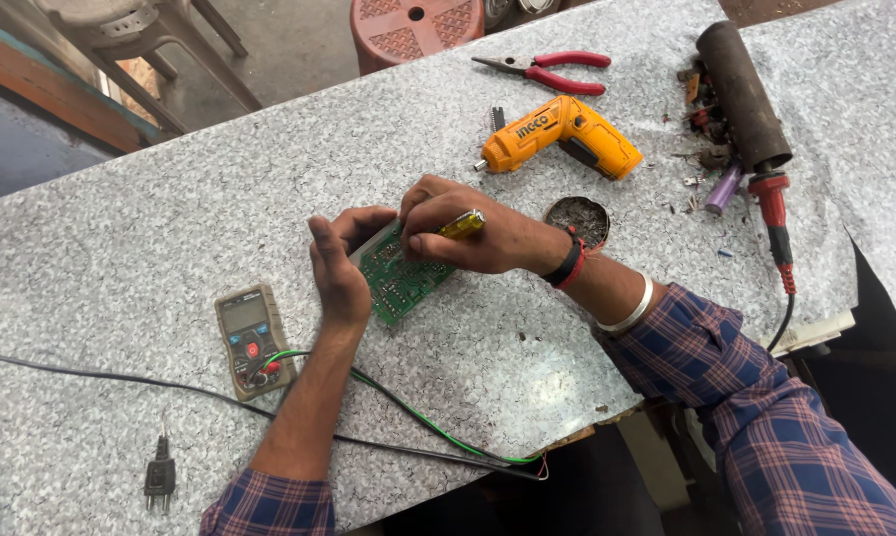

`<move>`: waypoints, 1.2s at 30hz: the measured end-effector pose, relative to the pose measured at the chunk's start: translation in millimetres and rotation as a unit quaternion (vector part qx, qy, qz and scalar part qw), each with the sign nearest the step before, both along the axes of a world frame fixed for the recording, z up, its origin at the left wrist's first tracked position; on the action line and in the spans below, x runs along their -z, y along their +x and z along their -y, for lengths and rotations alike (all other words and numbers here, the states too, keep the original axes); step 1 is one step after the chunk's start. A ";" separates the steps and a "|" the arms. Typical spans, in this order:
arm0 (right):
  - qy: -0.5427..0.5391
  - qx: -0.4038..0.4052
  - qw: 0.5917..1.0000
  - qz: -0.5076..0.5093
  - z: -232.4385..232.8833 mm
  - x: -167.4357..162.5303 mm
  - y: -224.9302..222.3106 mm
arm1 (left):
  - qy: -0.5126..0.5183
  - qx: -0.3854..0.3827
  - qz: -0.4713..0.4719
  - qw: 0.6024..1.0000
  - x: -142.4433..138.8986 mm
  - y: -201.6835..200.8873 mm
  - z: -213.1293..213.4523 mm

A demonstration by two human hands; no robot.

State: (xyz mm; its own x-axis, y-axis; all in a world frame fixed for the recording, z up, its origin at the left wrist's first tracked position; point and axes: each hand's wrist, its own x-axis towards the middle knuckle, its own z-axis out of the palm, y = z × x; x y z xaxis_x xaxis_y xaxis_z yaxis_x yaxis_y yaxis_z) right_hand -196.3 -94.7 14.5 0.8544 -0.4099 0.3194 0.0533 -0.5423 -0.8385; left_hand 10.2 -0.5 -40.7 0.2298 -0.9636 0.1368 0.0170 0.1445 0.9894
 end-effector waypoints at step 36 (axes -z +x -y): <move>-0.053 -0.011 0.998 -0.026 2.5 -5.2 3.7 | 0.000 -0.020 0.042 0.999 -2.4 -5.2 1.5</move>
State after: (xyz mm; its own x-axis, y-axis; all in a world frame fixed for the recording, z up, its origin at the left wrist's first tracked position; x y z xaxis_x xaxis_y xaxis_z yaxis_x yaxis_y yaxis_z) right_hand -192.7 -97.2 19.7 0.8796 -0.3570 0.3144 0.0241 -0.6266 -0.7789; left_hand 5.0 -2.0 -38.3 0.2553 -0.9541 0.1564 -0.0719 0.1426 0.9872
